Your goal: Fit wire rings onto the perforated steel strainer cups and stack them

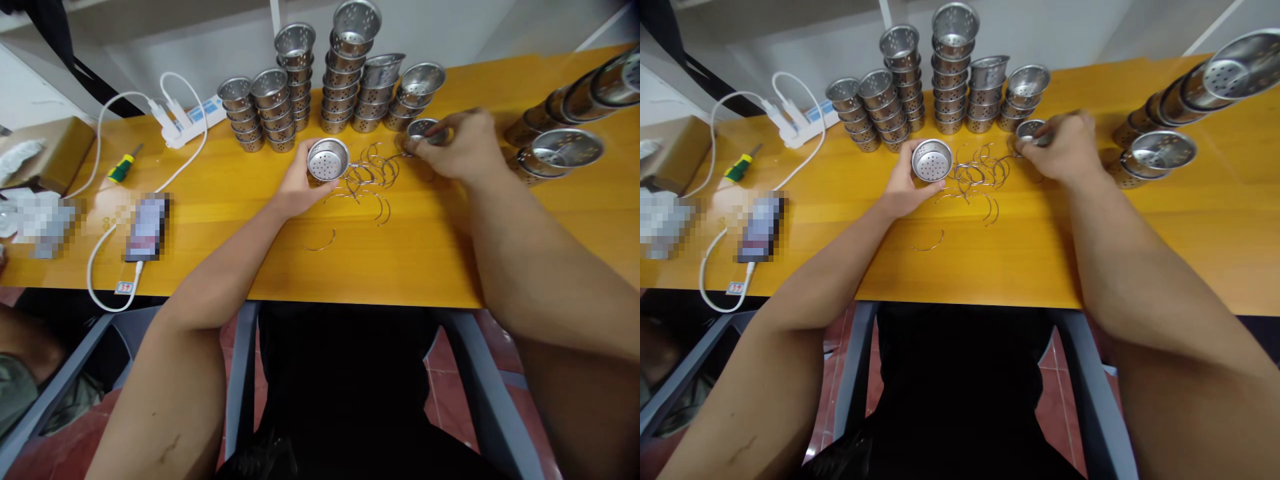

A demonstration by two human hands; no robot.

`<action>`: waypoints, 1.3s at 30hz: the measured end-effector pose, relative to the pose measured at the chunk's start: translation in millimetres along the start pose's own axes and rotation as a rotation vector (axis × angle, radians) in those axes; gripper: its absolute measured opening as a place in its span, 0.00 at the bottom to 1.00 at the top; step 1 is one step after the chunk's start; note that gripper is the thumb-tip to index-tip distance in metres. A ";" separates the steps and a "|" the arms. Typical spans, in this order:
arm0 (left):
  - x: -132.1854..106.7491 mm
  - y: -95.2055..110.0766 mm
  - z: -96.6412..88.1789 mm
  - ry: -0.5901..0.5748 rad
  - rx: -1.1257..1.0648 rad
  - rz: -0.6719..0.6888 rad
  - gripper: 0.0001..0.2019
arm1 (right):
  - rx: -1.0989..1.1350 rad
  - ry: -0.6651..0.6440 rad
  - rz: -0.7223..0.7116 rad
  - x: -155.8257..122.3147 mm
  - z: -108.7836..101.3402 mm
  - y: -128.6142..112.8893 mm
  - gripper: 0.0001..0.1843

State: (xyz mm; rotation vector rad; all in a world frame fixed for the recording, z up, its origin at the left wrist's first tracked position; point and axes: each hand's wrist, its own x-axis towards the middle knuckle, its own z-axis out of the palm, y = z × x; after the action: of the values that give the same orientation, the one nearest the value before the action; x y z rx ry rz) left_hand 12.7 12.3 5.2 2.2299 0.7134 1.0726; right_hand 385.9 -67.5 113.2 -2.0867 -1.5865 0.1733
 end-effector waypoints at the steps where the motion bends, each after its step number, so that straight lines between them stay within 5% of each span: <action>1: 0.2 1.0 -0.2 -0.006 0.001 -0.003 0.48 | 0.016 0.080 -0.054 -1.0 0.6 0.2 0.19; 3: 0.9 2.8 -0.6 -0.014 0.002 -0.004 0.48 | 0.083 0.158 -0.214 -4.2 4.4 -1.9 0.16; 9: 3.3 3.0 -0.1 0.007 -0.005 -0.011 0.48 | 0.194 -0.205 -0.606 -19.6 49.4 -23.5 0.27; 15: 3.7 6.4 0.5 -0.001 -0.004 -0.007 0.48 | 0.138 -0.175 -0.548 -18.0 75.3 -29.7 0.19; 39: 2.5 -4.1 3.7 0.000 -0.012 0.025 0.51 | 0.269 -0.117 -0.552 -30.5 35.0 -40.5 0.31</action>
State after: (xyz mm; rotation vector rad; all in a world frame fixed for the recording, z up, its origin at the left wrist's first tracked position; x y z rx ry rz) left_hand 16.2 15.9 1.8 2.2347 0.6789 1.0859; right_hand 327.6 -77.2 95.8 -1.4005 -2.0179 0.2960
